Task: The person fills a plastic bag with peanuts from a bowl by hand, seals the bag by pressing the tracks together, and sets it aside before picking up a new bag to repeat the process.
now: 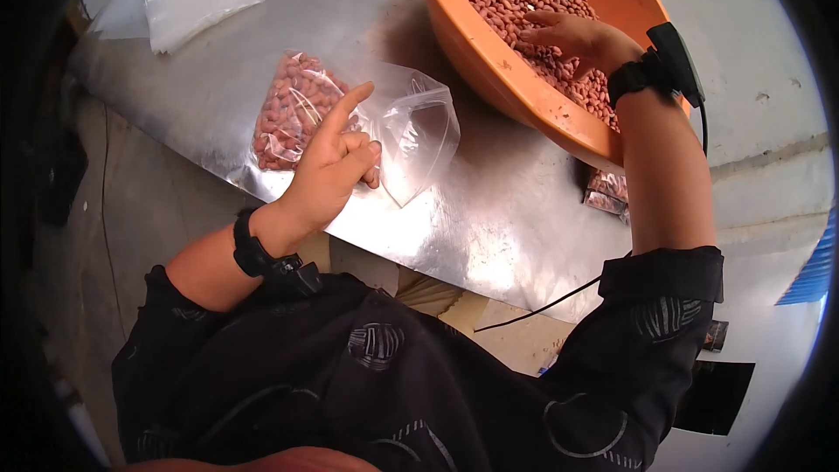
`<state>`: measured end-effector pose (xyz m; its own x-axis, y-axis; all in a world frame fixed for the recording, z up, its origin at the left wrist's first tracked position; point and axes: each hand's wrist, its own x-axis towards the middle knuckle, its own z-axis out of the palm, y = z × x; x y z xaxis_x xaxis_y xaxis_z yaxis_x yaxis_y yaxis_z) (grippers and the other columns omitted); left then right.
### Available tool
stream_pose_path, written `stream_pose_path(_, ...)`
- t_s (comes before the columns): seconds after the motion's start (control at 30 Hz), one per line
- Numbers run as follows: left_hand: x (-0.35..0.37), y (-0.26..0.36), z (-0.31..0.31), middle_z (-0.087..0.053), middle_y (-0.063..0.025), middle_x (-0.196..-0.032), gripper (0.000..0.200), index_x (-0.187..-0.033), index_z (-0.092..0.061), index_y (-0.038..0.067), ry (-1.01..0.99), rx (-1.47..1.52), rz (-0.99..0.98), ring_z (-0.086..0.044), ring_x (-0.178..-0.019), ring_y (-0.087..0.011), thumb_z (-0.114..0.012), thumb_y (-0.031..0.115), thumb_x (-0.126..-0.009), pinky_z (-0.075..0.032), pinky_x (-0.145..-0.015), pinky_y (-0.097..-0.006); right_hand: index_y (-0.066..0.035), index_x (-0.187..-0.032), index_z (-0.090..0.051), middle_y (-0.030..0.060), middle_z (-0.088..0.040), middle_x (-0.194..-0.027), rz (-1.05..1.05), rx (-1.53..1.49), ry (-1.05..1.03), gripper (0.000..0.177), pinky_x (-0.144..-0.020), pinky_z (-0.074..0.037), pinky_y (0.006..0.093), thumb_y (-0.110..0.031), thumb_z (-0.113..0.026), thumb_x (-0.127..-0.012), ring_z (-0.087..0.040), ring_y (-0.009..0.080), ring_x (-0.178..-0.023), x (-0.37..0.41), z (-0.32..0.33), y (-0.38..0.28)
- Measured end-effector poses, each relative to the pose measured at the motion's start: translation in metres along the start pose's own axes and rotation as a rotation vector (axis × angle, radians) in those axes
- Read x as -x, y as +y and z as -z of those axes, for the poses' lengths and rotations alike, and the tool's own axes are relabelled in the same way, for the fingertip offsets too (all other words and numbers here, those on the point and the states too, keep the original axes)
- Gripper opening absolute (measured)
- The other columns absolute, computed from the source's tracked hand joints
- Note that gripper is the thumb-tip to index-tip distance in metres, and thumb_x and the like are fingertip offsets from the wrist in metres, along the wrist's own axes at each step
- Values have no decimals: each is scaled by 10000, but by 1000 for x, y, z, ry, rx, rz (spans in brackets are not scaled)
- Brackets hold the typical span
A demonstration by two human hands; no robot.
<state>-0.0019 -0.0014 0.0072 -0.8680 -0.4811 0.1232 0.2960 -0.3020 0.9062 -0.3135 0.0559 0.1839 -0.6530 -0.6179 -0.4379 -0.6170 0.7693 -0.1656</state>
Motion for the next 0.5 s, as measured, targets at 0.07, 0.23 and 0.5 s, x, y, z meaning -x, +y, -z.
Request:
stream_pose_path(0.07, -3, -3, 2, -527, -27, -661, 608, -1440, -197, 15, -8, -22, -35, -508, -626, -89, -484, 37, -905, -426, -622, -241, -251, -1454, -308, 67, -561, -1201, 66, -22, -77, 598, -719, -557, 359, -400, -536, -922, -560, 179, -1010, -6, -11, -4)
stream_pose_path(0.23, -5, -4, 4, -527, -27, -658, 598, -1435, -204, 14, -17, -28, -51, -511, -628, -89, -485, 42, -908, -428, -624, -242, -136, -1310, -483, 48, -634, -1003, 240, -87, -146, 429, -626, -518, 293, -318, -546, -927, -600, 118, -818, -15, -16, -3)
stream_pose_path(0.5, -2, -7, 3, -546, -31, -648, 601, -1431, -214, 33, -14, -89, -97, -529, -619, -93, -490, 38, -898, -441, -617, -253, -3, -984, -642, 53, -635, -748, 472, 364, 216, 201, -643, -477, 286, -158, -600, -863, -573, 107, -686, -3, -13, -2)
